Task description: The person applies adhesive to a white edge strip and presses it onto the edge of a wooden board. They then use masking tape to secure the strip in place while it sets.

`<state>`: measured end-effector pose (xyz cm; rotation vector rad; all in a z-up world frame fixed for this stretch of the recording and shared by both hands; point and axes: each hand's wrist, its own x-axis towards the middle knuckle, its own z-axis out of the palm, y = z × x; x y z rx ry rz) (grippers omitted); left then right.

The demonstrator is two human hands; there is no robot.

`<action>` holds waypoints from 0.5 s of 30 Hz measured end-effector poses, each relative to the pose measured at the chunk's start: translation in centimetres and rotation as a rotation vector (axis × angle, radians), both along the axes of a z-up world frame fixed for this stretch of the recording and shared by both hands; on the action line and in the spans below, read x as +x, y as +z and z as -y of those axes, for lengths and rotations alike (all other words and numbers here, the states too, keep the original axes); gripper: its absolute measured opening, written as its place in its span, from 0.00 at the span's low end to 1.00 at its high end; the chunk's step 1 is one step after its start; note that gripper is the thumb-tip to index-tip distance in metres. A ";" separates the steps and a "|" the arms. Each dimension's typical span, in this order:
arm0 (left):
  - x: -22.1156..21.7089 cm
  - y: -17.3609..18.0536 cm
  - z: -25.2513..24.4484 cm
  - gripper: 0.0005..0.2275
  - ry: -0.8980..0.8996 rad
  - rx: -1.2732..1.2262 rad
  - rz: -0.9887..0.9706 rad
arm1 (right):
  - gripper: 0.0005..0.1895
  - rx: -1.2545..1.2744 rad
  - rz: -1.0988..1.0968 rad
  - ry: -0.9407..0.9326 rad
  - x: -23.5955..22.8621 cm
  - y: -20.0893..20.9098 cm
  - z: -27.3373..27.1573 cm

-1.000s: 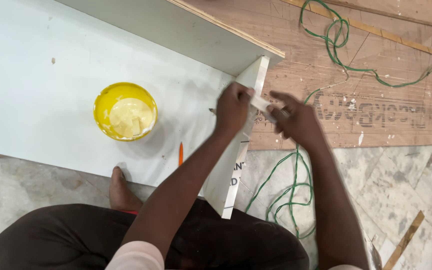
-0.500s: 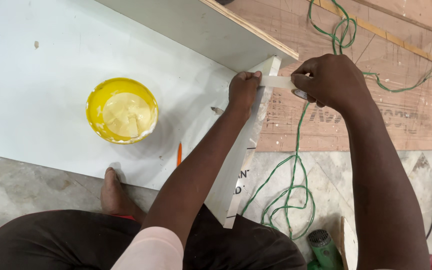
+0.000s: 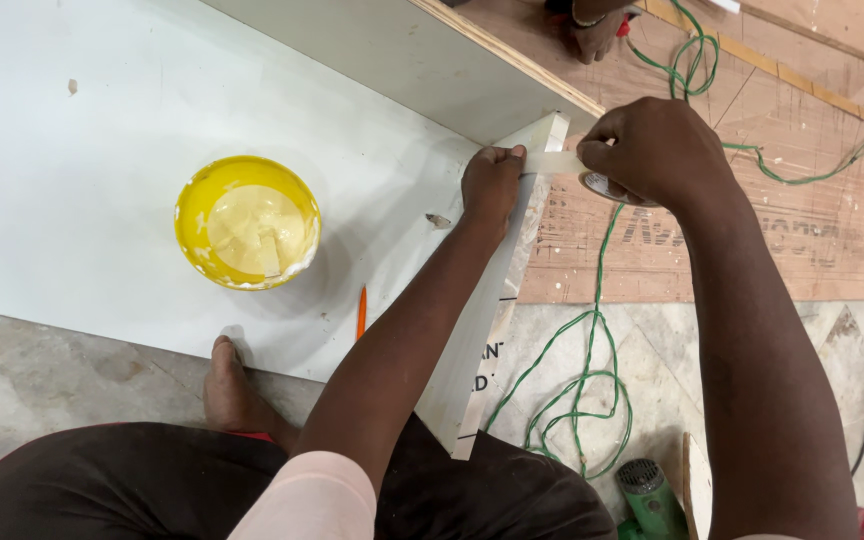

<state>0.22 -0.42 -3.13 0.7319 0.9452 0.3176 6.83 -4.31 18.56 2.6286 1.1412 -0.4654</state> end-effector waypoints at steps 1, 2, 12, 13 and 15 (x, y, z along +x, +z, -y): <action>-0.2 0.0 0.1 0.12 0.008 -0.012 0.012 | 0.12 0.003 -0.001 0.003 0.0 -0.1 0.1; -0.3 0.0 0.2 0.12 0.007 -0.007 0.002 | 0.12 0.007 -0.001 0.006 -0.1 -0.1 0.1; -1.3 2.4 0.3 0.14 -0.103 0.257 -0.230 | 0.11 -0.009 -0.017 -0.061 0.0 -0.5 0.2; -1.4 2.5 0.5 0.15 -0.092 0.309 -0.250 | 0.11 0.016 -0.010 -0.036 0.0 -0.6 0.4; -1.9 2.2 -0.2 0.19 -0.102 0.210 -0.198 | 0.11 0.067 0.006 0.011 0.1 -0.9 0.9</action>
